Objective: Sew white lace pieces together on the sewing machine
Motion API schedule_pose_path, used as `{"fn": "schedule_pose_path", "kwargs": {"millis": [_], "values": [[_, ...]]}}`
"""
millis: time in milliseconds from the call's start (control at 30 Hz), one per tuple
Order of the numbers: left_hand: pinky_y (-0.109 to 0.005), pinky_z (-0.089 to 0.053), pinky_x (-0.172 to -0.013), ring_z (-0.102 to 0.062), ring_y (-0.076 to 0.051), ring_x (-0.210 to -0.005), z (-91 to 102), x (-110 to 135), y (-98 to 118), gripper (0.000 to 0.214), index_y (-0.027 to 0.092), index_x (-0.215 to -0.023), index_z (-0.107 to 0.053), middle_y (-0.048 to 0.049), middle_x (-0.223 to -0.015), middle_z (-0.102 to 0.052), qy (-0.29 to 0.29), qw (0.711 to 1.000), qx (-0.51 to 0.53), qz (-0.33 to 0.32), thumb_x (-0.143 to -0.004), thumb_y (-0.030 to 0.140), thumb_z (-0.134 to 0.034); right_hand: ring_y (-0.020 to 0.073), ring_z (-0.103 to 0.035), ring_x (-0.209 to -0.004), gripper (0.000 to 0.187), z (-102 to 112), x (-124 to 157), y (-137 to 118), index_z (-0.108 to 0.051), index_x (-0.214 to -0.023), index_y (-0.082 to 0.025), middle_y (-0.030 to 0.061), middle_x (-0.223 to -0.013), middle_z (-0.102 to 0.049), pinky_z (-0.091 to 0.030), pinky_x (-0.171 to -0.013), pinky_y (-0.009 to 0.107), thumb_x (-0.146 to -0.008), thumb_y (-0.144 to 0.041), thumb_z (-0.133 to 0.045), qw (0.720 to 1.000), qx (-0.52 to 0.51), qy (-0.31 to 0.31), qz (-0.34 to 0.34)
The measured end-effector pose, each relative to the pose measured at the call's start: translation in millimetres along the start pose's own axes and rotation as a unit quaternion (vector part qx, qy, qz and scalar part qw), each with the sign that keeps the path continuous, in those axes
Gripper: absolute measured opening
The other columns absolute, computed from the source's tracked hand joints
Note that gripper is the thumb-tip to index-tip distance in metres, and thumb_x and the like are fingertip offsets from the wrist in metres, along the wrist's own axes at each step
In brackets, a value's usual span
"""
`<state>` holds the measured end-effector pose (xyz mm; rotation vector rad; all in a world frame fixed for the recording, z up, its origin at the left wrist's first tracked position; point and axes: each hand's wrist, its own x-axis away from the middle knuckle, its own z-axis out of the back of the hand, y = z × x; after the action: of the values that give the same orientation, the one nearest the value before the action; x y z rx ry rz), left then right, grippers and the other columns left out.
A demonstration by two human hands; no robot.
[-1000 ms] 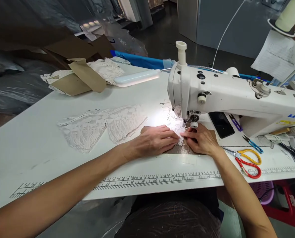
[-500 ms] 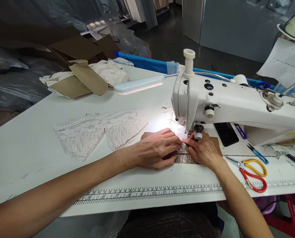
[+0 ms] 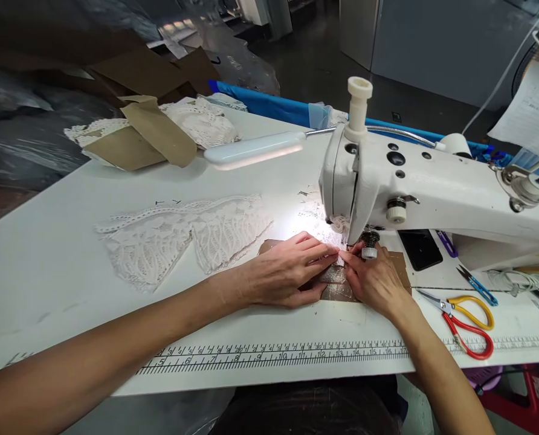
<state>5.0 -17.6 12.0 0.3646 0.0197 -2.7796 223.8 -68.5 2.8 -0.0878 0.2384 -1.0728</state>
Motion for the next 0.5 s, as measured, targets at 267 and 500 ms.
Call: {"fn": "schedule_pose_path", "kwargs": {"millis": [267, 500], "values": [[-0.041, -0.045, -0.08, -0.057, -0.024, -0.088, -1.2, 0.0, -6.0, 0.037, 0.01, -0.107, -0.063, -0.0144, -0.11, -0.064, -0.017, 1.0, 0.004, 0.002, -0.091, 0.037, -0.043, 0.0272, -0.06, -0.097, 0.04, 0.5, 1.5, -0.2, -0.061, -0.133, -0.028, 0.0132, -0.103, -0.061, -0.057, -0.083, 0.044, -0.095, -0.022, -0.049, 1.0, -0.002, 0.003, -0.008], [-0.043, -0.045, -0.083, -0.058, -0.027, -0.096, -0.4, 0.2, -8.2, 0.042, 0.008, -0.111, -0.063, -0.0173, -0.12, -0.062, -0.027, 1.0, -0.003, 0.011, -0.092, 0.04, -0.043, 0.0266, -0.059, -0.098, 0.038, 0.2, 2.7, -2.4, -0.062, -0.13, -0.024, 0.0137, -0.104, -0.061, -0.057, -0.081, 0.042, -0.096, -0.022, -0.046, 1.0, 0.013, 0.008, 0.0]]}}
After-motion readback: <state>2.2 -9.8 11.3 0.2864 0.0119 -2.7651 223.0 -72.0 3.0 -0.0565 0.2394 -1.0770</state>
